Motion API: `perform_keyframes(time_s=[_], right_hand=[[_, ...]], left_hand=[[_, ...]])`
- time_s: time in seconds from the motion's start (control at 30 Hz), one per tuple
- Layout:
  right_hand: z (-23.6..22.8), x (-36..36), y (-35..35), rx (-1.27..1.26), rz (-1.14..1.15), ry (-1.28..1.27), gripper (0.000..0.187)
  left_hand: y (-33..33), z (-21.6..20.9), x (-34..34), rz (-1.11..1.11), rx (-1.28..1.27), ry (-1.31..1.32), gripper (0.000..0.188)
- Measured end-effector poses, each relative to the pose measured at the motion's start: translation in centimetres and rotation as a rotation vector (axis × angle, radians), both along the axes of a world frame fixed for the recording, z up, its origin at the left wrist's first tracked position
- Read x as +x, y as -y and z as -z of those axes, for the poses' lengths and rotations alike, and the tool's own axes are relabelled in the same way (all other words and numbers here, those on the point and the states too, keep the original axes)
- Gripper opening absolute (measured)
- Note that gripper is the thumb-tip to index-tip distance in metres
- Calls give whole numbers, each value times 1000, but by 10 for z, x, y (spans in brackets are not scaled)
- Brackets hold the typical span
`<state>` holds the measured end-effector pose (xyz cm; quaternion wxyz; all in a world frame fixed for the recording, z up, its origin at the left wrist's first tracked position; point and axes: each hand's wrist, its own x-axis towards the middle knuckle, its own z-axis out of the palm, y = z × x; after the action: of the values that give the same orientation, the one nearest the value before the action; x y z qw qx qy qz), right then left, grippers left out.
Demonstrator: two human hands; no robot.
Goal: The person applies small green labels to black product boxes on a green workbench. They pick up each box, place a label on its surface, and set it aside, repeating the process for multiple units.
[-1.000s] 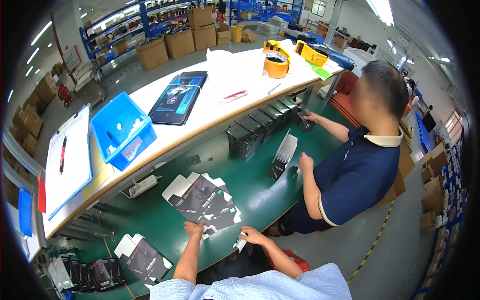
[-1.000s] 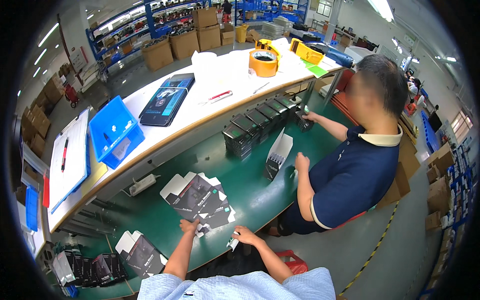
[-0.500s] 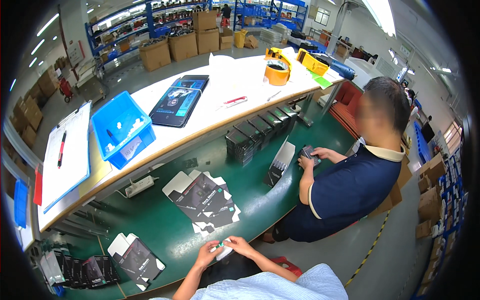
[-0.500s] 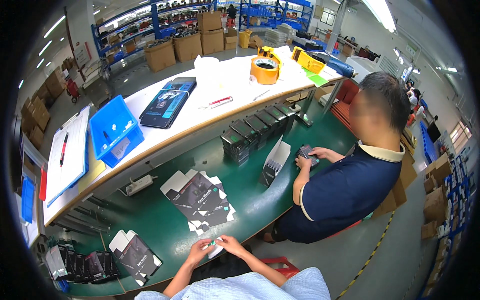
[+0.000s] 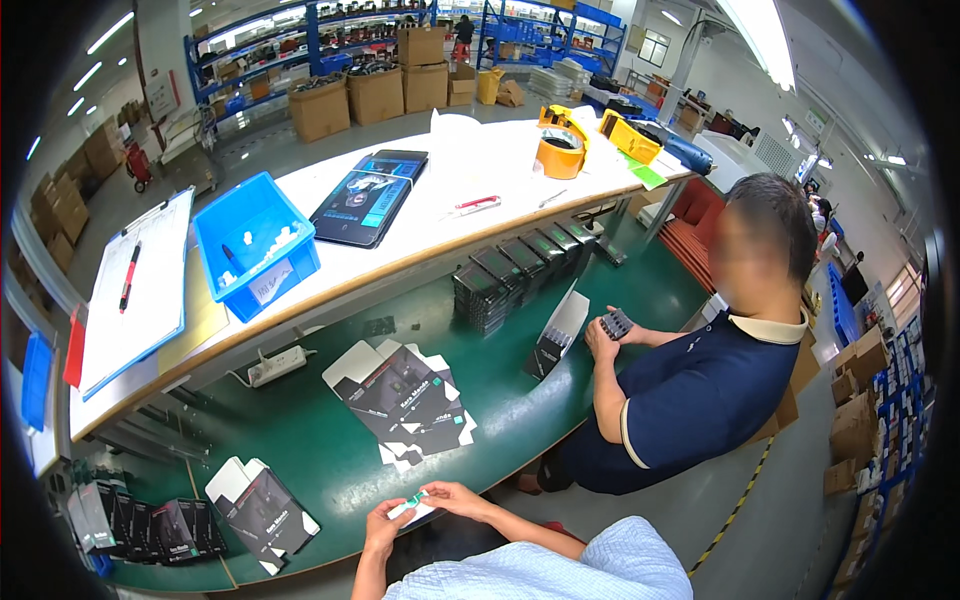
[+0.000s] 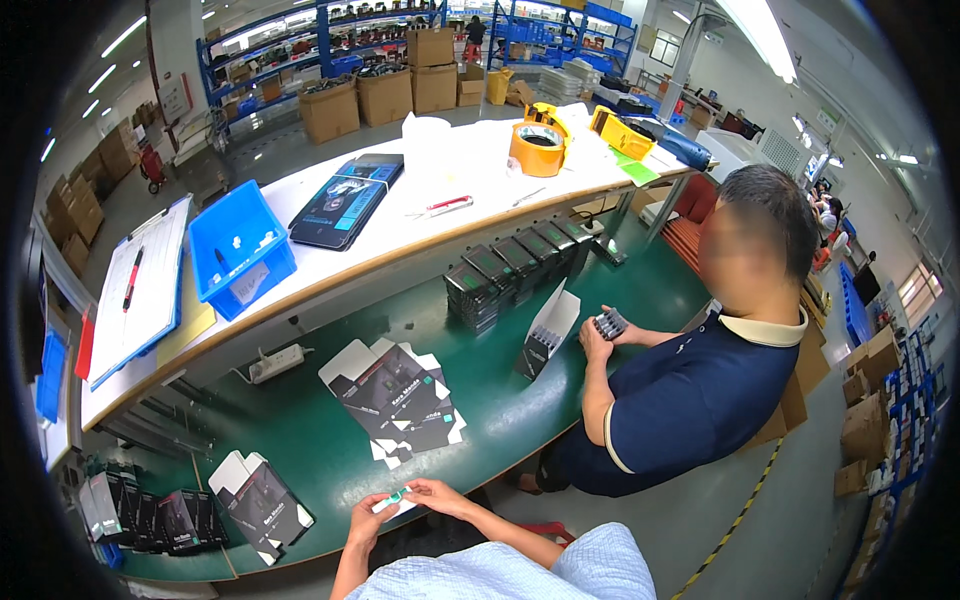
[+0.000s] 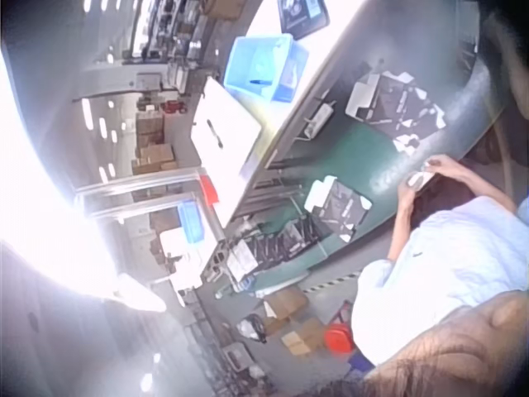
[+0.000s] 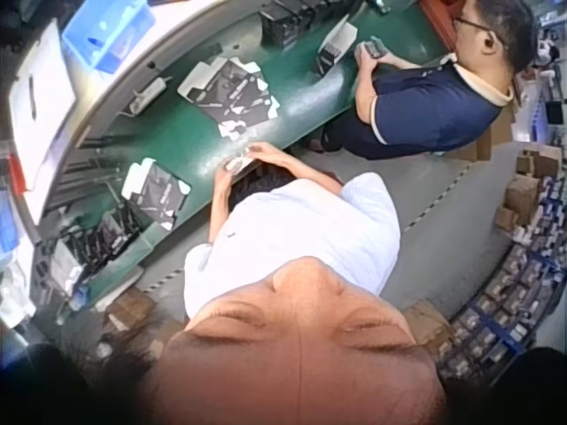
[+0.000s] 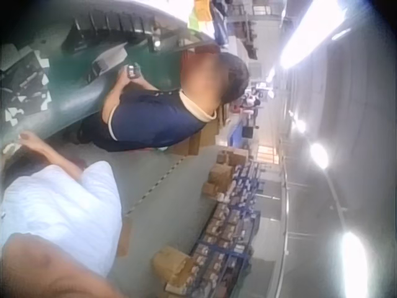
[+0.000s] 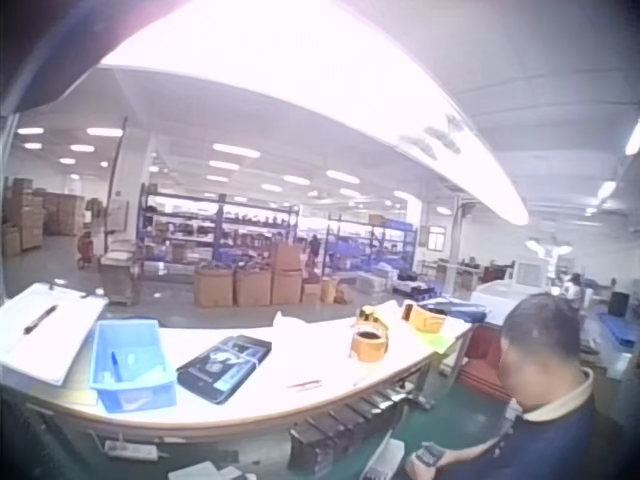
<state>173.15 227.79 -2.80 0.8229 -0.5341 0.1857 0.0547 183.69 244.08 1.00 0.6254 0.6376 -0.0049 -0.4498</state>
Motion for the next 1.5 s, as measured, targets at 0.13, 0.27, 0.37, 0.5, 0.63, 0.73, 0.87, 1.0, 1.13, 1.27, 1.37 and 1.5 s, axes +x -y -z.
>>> perform_keyframes(time_s=[0.13, 0.27, 0.37, 0.5, 0.63, 0.73, 0.87, 1.0, 1.13, 1.27, 1.37, 1.5], right_hand=[[-3, -3, 7, 21, -30, -31, 33], [-12, -8, 9, 25, -38, -58, 32], [-19, -11, 3, 28, -18, -26, 31], [-18, -12, 2, 26, -29, -14, 28], [-14, -11, 4, 16, -25, -41, 25], [-8, -9, 2, 31, -26, -33, 23], [-12, -4, 2, 24, -43, -57, 22], [-15, -1, 2, 12, -54, -81, 22], [-25, 2, 0, 15, -25, -16, 24], [-40, 5, -2, 0, -44, 1, 26], [-52, 7, -5, -3, -76, 32, 25], [-70, 17, -13, 0, -89, 88, 24]], left_hand=[[-5, -10, 2, -8, -19, -18, 30], [-5, -20, 2, 5, -31, -37, 30], [-7, -12, 2, 33, -31, -4, 29], [-4, -18, 1, 56, -37, -10, 29], [-2, -22, 0, 71, -50, -19, 29], [-5, -19, 1, 65, -68, -20, 29], [-8, -17, 3, 47, -70, -46, 29], [-8, -23, 3, 23, -69, -85, 29], [-9, -28, 5, 10, -91, -88, 29], [-13, -42, 7, 19, -114, -77, 29], [-20, -50, 9, 29, -141, -55, 28], [-31, -64, 11, -9, -178, -90, 27]])
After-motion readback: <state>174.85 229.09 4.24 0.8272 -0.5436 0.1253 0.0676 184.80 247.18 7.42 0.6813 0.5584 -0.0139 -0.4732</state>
